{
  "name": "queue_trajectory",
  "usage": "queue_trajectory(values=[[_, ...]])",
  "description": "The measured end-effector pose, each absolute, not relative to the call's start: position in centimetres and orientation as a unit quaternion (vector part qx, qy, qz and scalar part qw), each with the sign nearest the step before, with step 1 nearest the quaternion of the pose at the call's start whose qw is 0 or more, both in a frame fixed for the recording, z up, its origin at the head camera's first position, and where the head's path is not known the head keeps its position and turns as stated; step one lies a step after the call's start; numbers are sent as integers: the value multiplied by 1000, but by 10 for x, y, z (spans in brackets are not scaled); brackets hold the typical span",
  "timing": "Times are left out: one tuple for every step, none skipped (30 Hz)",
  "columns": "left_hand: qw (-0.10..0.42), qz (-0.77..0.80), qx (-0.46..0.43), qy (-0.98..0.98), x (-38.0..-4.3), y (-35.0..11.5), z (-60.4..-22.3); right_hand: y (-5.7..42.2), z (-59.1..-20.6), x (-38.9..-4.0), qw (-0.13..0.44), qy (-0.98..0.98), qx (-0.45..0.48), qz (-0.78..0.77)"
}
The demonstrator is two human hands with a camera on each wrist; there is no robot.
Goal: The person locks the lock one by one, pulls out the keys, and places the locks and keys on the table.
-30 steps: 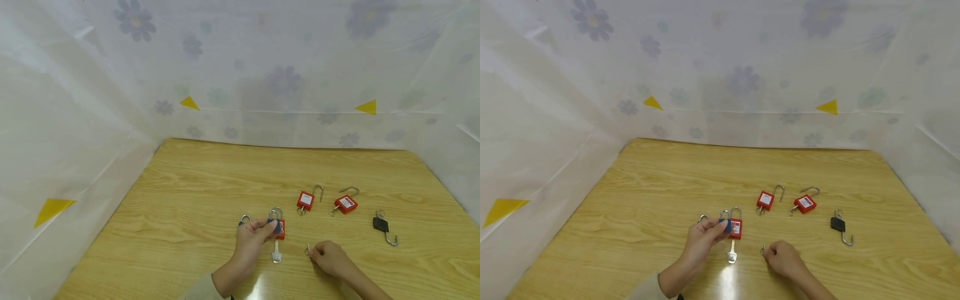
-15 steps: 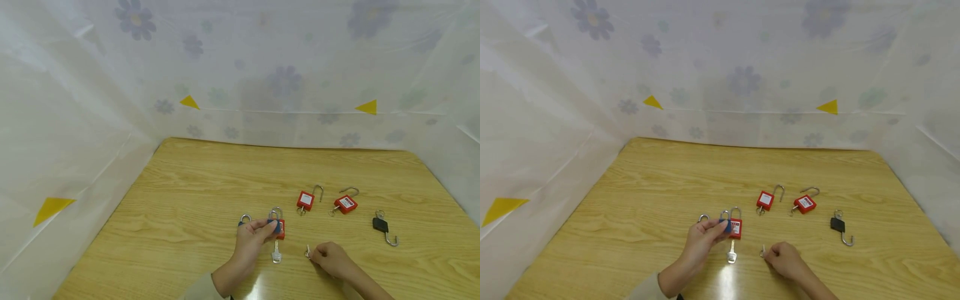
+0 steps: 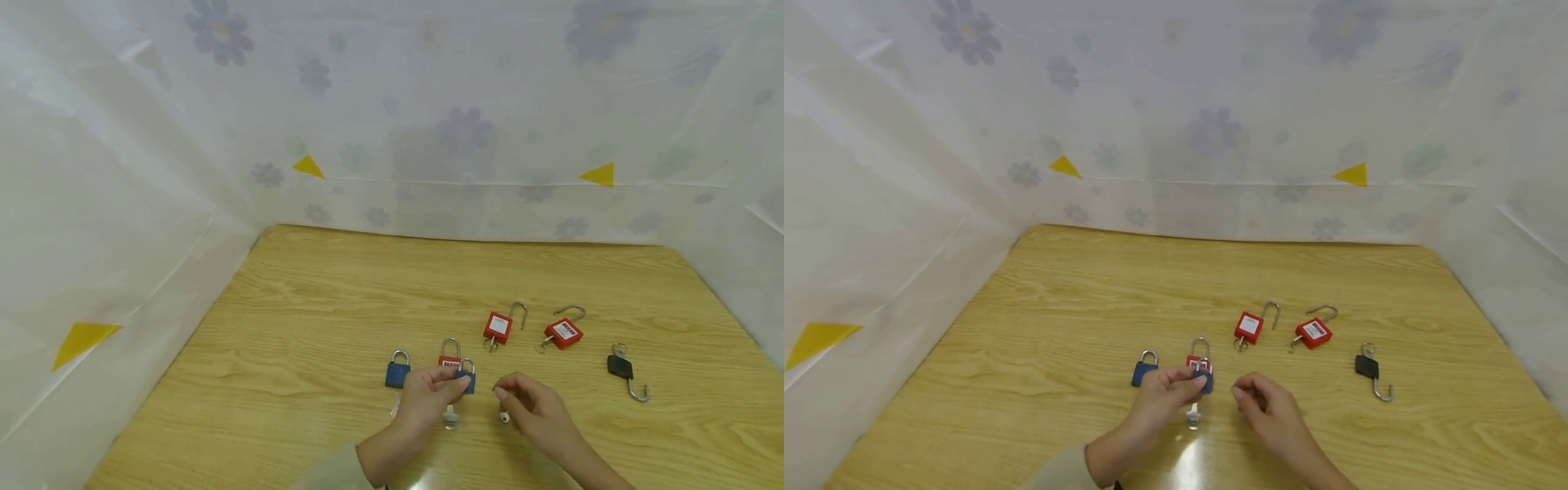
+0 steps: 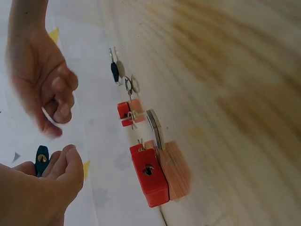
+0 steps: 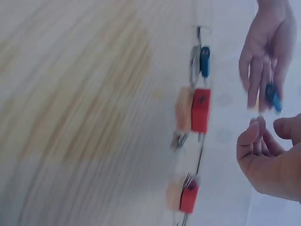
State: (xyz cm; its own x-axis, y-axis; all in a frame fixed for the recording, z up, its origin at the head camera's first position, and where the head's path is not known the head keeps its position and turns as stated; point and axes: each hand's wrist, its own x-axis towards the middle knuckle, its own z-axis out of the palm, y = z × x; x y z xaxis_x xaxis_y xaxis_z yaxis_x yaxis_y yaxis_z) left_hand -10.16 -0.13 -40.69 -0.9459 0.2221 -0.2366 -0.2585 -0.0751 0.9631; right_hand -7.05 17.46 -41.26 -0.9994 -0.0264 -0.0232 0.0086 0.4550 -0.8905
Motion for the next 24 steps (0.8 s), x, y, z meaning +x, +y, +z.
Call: queue_trajectory(values=[[164, 729, -10, 664, -101, 2, -407, 170, -412, -69, -11, 842, -20, -540], [165, 727, -4, 666, -100, 6, -406, 166, -413, -67, -36, 831, -30, -554], [166, 728, 2, 665, -100, 9, -406, 163, -413, -66, -60, 822, -42, -565], [168, 727, 10, 666, -99, 13, -405, 160, -414, -66, -83, 817, -49, -569], [169, 724, 17, 668, -99, 16, -405, 159, -415, -66, -101, 811, -52, -573], [170, 725, 23, 667, -99, 19, -405, 158, -416, -66, -116, 808, -53, -575], [172, 722, 27, 669, -99, 21, -405, 157, -416, -67, -124, 806, -49, -577], [175, 716, 31, 675, -99, 23, -405, 157, -417, -68, -125, 805, -39, -578], [178, 708, 36, 683, -100, 25, -405, 158, -417, -69, -122, 805, -29, -580], [183, 696, 44, 693, -101, 26, -406, 159, -417, -71, -117, 807, -15, -579], [187, 682, 52, 705, -102, 27, -406, 161, -417, -73, -107, 809, -2, -579], [191, 662, 66, 721, -104, 27, -406, 163, -417, -75, -96, 809, 12, -580], [193, 643, 82, 736, -106, 27, -405, 165, -418, -77, -80, 808, 27, -583], [195, 628, 96, 748, -108, 27, -405, 167, -418, -79, -64, 807, 41, -585], [197, 612, 109, 758, -110, 27, -405, 170, -418, -81, -50, 806, 50, -588], [197, 601, 120, 766, -112, 28, -404, 172, -419, -83, -35, 803, 62, -592], [197, 593, 126, 771, -113, 28, -404, 175, -420, -85, -21, 799, 71, -596], [198, 589, 128, 773, -114, 30, -403, 177, -420, -87, -8, 796, 79, -600], [198, 591, 126, 772, -115, 31, -402, 180, -421, -90, 4, 794, 86, -601], [198, 593, 122, 771, -115, 33, -402, 182, -422, -91, 14, 793, 92, -602], [193, 593, 118, 773, -116, 35, -402, 184, -423, -93, 23, 792, 97, -602], [188, 593, 112, 775, -116, 37, -402, 186, -424, -95, 32, 791, 104, -603], [183, 591, 105, 779, -116, 39, -403, 187, -425, -97, 38, 792, 106, -601], [178, 589, 99, 782, -117, 41, -403, 188, -426, -98, 43, 793, 109, -598]])
